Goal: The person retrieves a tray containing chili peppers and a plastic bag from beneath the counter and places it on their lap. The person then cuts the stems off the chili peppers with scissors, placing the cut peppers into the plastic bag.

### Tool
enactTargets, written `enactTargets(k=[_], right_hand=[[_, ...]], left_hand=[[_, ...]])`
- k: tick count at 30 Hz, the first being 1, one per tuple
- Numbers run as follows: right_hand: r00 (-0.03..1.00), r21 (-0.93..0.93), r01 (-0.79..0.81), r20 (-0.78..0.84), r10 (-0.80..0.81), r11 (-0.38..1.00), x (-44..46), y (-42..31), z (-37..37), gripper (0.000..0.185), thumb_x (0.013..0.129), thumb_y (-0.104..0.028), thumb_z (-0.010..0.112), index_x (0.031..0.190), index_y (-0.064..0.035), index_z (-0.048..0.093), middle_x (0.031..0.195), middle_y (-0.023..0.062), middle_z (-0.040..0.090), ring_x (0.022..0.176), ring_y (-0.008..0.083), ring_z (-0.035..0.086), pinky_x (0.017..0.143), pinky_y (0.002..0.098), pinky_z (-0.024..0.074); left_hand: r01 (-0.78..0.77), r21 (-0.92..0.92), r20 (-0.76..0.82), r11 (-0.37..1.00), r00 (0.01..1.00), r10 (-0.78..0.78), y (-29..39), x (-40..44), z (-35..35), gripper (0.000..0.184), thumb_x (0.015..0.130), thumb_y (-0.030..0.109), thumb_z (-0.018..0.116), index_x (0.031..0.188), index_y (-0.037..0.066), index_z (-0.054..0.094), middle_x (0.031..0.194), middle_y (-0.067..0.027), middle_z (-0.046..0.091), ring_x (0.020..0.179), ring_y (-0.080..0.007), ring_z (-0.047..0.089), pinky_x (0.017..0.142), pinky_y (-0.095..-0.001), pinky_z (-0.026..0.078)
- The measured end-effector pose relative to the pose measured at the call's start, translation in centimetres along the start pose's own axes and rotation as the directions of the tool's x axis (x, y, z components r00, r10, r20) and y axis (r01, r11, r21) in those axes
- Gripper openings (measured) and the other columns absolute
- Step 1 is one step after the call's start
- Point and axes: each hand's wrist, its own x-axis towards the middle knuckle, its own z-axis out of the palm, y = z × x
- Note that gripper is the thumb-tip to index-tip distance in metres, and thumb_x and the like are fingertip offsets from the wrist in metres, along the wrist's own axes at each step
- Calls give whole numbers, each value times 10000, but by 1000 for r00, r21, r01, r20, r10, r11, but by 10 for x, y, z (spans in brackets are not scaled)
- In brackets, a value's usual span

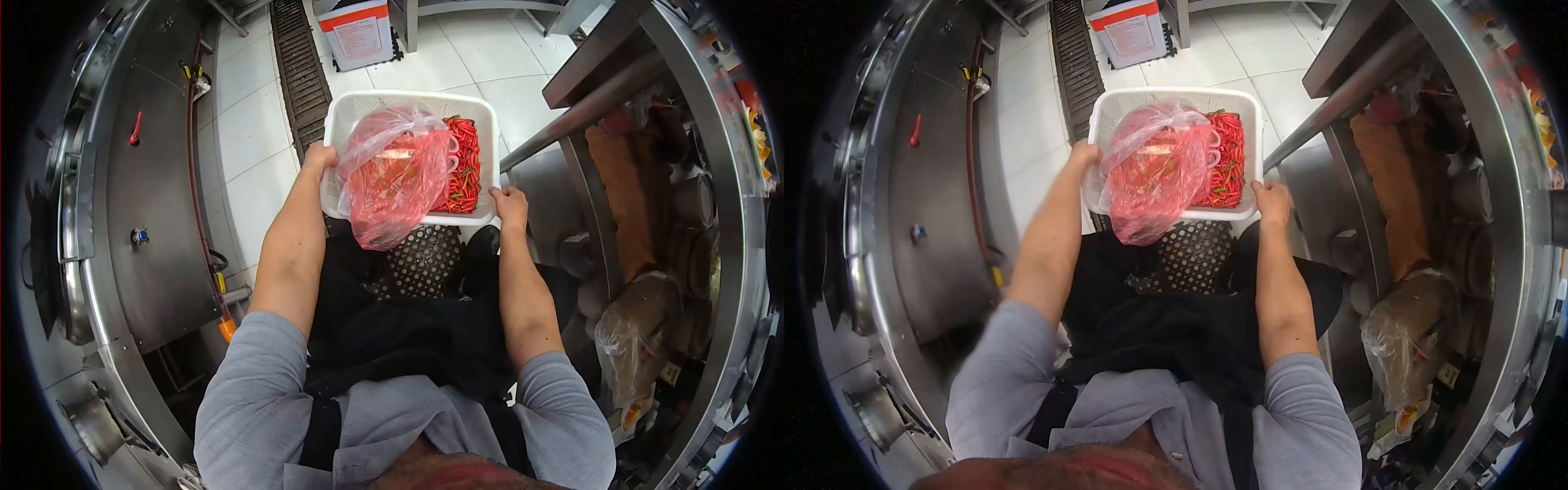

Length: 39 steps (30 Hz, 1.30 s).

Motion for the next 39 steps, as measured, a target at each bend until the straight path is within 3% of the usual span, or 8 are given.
enactTargets(k=[5, 9, 12, 14, 21, 26, 30, 39], right_hand=[[987, 24, 106, -120, -103, 994, -20, 8, 7, 340, 751, -279, 710, 941, -1, 671, 908, 209, 659, 875, 372, 630, 802, 452, 479], [843, 54, 415, -400, -361, 908, -49, -11, 0, 271, 794, -125, 670, 1039, -13, 644, 989, 188, 630, 908, 344, 619, 796, 428, 483], [842, 170, 508, -304, -445, 845, -63, -32, -3, 222, 804, -101, 649, 1009, -14, 654, 955, 181, 638, 877, 337, 626, 789, 419, 489], [835, 155, 537, -237, -497, 829, -68, -39, -3, 202, 807, -97, 645, 991, -15, 657, 941, 177, 641, 865, 338, 627, 785, 417, 491], [564, 59, 826, -82, -821, 561, -66, -92, 25, 138, 792, -81, 639, 920, -30, 646, 893, 163, 635, 861, 352, 614, 764, 436, 500], [380, -328, 883, 78, -922, 336, -27, -117, 56, 225, 870, -120, 518, 1066, -45, 598, 1083, 134, 626, 972, 316, 620, 805, 400, 533], [531, -489, 796, 279, -800, 357, -1, -114, 77, 249, 890, -130, 466, 1100, -51, 574, 1009, 131, 626, 943, 292, 646, 722, 406, 558], [296, -385, 915, 440, -848, 120, -14, -183, 8, 169, 822, -181, 563, 889, -51, 648, 909, 163, 673, 842, 262, 672, 689, 385, 550]], left_hand=[[-362, 261, -492, 895, 747, 446, 62, -52, -17, 574, 730, 253, 625, 1226, -24, 547, 1205, -259, 585, 1130, -374, 568, 981, -422, 440], [-554, 367, 65, 747, 816, 574, 151, -204, 8, 529, 786, 321, 587, 1192, -18, 572, 1111, -237, 630, 1082, -378, 590, 959, -435, 452], [-597, 750, -94, 286, 331, 939, 101, -180, 81, 364, 827, 277, 555, 1058, 7, 634, 1028, -195, 666, 1012, -335, 628, 894, -481, 477], [-525, 687, 156, 502, 782, 603, 115, -154, 60, 250, 865, 204, 507, 968, 21, 642, 1016, -159, 681, 966, -297, 654, 830, -506, 502], [-330, 359, -344, 873, 823, 452, 104, -102, -20, 212, 820, 170, 521, 961, 128, 674, 968, -180, 680, 934, -378, 643, 817, -464, 512], [-272, 287, -353, 919, 861, 365, 103, -89, -21, 231, 799, 172, 559, 994, 141, 677, 999, -193, 675, 956, -376, 639, 847, -462, 502], [-346, 301, -323, 889, 840, 436, 102, -86, -21, 256, 791, 167, 563, 1017, 127, 677, 989, -203, 674, 955, -380, 638, 842, -463, 503], [-260, 280, -334, 924, 876, 348, 97, -58, -30, 254, 783, 175, 560, 995, 121, 688, 986, -206, 673, 961, -386, 634, 850, -459, 499]])
